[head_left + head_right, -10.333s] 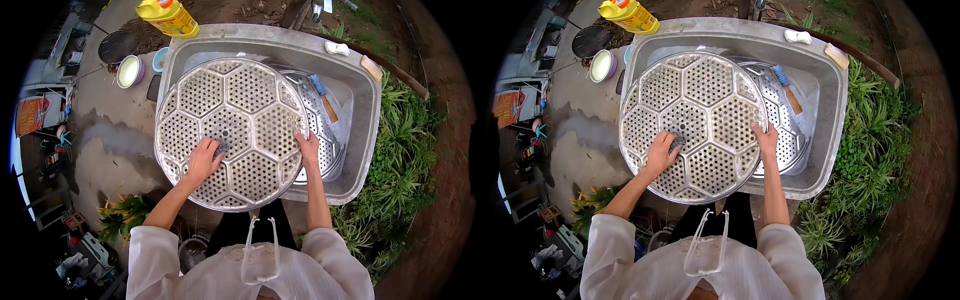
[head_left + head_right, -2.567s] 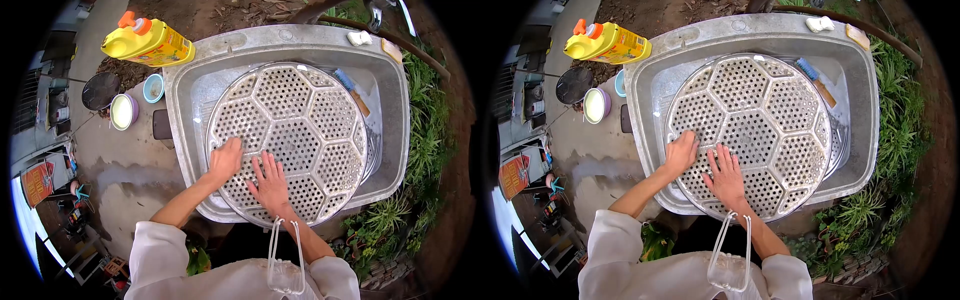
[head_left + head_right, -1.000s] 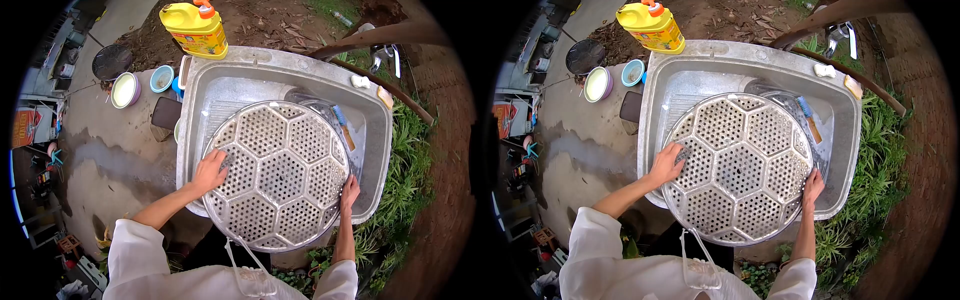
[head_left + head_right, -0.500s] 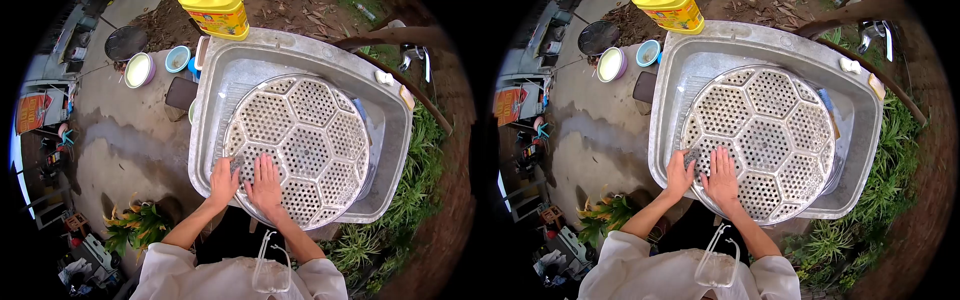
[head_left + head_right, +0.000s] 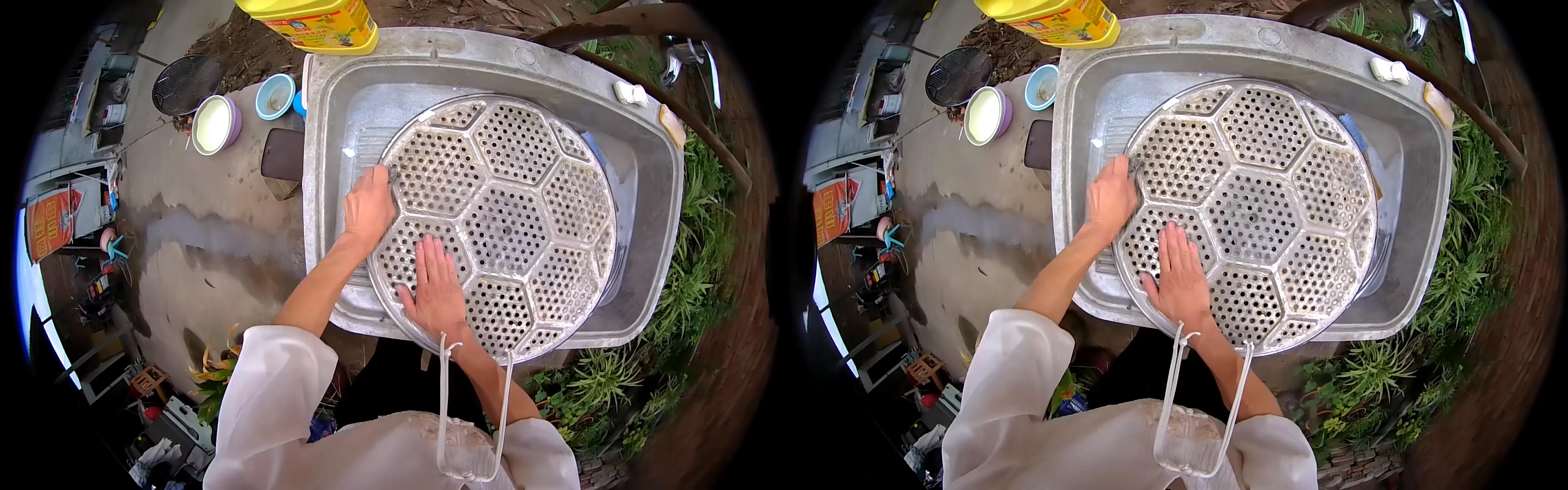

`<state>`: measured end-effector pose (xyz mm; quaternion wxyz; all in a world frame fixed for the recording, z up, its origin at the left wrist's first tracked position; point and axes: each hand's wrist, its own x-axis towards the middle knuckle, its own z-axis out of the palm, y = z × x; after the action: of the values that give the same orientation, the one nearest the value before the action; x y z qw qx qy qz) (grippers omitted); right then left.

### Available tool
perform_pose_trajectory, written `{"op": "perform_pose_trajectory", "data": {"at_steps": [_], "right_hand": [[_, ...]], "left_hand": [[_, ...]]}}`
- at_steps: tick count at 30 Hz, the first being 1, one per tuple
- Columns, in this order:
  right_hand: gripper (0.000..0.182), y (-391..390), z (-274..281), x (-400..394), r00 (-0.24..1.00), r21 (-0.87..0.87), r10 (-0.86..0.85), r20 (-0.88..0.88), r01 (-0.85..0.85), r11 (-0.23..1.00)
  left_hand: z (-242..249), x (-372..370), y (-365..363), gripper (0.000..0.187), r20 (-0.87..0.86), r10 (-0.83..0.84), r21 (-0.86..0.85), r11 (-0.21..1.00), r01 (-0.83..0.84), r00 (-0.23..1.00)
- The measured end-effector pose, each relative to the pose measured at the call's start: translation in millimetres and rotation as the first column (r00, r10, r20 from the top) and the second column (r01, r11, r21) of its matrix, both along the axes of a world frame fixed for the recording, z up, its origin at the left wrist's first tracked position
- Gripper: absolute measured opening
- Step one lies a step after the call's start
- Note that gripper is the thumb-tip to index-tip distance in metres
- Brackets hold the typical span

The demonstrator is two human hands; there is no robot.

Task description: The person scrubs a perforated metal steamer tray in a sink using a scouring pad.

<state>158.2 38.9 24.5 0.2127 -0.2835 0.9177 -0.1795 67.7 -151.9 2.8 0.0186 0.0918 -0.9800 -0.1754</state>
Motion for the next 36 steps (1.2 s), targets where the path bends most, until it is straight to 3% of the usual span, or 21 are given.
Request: {"op": "perform_pose_trajectory", "data": {"at_steps": [3,7,11,14,16,19,22,24,26,28,31,32,34,36], "right_hand": [[0.082,-4.7,-2.1,-3.0,1.0,0.025,-0.006,-0.009,0.007,1.0],[0.082,-4.8,-1.4,-4.9,0.999,0.023,0.014,0.032,-0.015,1.0],[0.083,-5.2,-1.9,-4.5,0.999,0.0,-0.003,0.035,0.003,1.0],[0.083,-2.2,0.3,-2.0,0.999,0.013,0.007,0.035,-0.008,1.0],[0.083,-5.7,-0.8,-4.4,0.999,-0.025,-0.012,0.037,0.013,1.0],[0.083,-4.9,-0.8,-4.4,0.999,-0.046,-0.013,0.038,0.015,0.999],[0.082,-7.9,-2.2,-5.7,0.999,-0.023,-0.025,0.041,0.026,0.999],[0.082,-6.5,0.3,-5.0,1.0,-0.015,-0.014,0.013,0.014,1.0],[0.082,-3.3,0.6,-2.9,1.0,-0.005,-0.013,0.019,0.013,1.0],[0.08,-6.2,-0.9,-6.1,1.0,-0.013,-0.006,0.024,0.006,1.0],[0.08,-5.6,3.8,-10.5,0.993,0.028,0.033,0.116,-0.036,0.999],[0.08,-6.3,-2.7,-7.2,0.999,-0.048,-0.016,0.051,0.019,0.999],[0.079,-7.5,-3.4,-9.9,0.998,-0.062,-0.037,0.047,0.04,0.997],[0.078,-5.7,3.8,-9.6,1.0,-0.03,-0.015,0.021,0.015,0.999]], "left_hand": [[1.3,-6.2,5.5,0.015,-0.017,0.008,0.073,0.997,-0.007,1.0],[42.7,90.0,18.2,0.016,0.042,-0.106,0.156,0.983,0.098,0.993],[-2.9,-32.6,0.9,0.017,0.006,0.033,0.011,0.999,-0.033,0.999],[8.8,-17.1,4.6,0.018,-0.005,-0.04,0.052,0.998,0.041,0.999],[14.8,62.2,10.5,0.017,0.051,-0.039,0.136,0.99,0.032,0.998],[26.5,73.1,14.1,0.018,0.072,-0.104,0.11,0.989,0.096,0.992],[-11.5,-45.4,7.6,0.02,-0.024,0.036,0.025,0.999,-0.035,0.999],[-15.9,-71.4,11.8,0.022,-0.067,0.077,0.008,0.997,-0.077,0.995],[-0.7,-63.7,21.7,0.017,-0.059,-0.14,0.001,0.99,0.14,0.988],[7.5,-7.9,31.7,0.016,-0.152,-0.368,0.098,0.918,0.385,0.917],[-1.2,-15.1,34.4,0.026,-0.03,-0.512,0.151,0.847,0.51,0.858],[-11.4,-47.6,34.3,0.023,-0.049,-0.498,0.127,0.857,0.5,0.866],[-22.6,-115.8,47.9,0.019,-0.151,-0.246,0.037,0.967,0.254,0.958],[-18.6,-112.1,55.9,0.018,-0.118,-0.285,0.033,0.956,0.291,0.951]]}}
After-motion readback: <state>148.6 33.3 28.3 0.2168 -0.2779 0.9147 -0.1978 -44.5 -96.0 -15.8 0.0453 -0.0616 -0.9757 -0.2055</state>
